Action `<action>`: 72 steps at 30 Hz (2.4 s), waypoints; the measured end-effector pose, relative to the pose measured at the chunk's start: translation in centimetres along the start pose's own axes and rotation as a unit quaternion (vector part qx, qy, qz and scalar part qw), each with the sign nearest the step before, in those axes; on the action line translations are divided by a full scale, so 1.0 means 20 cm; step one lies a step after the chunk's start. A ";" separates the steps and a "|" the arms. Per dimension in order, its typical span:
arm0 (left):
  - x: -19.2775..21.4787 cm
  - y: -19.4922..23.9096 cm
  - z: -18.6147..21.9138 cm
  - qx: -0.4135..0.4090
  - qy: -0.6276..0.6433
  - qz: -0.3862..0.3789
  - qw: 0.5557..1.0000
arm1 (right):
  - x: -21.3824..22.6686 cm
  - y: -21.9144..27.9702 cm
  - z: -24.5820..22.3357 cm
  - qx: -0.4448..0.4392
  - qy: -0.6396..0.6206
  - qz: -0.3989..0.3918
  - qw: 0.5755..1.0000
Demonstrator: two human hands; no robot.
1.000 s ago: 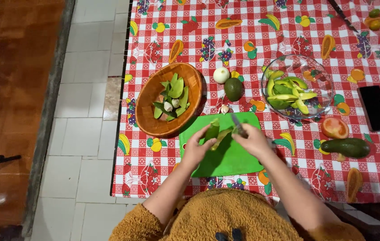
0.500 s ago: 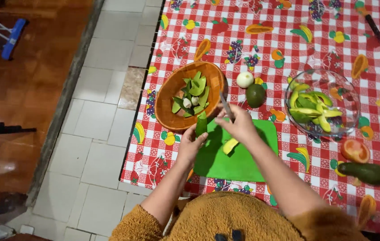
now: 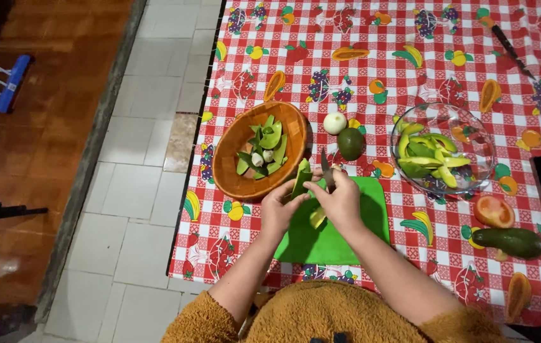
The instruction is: The person is peeling and slicing avocados on a cutting board.
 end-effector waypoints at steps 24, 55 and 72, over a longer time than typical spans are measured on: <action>0.00 -0.01 -0.07 -0.031 -0.172 -0.022 0.984 | 0.00 -0.02 0.15 -0.066 0.029 -0.231 0.970; 0.11 -0.04 0.06 0.134 0.393 -0.029 0.909 | -0.03 0.09 -0.06 0.037 0.148 -0.209 0.966; 0.28 0.04 0.10 -0.012 0.048 0.013 0.999 | -0.03 -0.17 0.31 -0.152 0.018 -0.311 0.938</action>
Point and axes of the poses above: each hand's wrist, its own y-axis away from the middle knuckle, its own x-axis out of the back of the hand, z = x × y, the point moved 2 cm from there along -y, towards the middle knuckle, and after that the axes turned 11 degrees about -z, right-handed, at the moved point
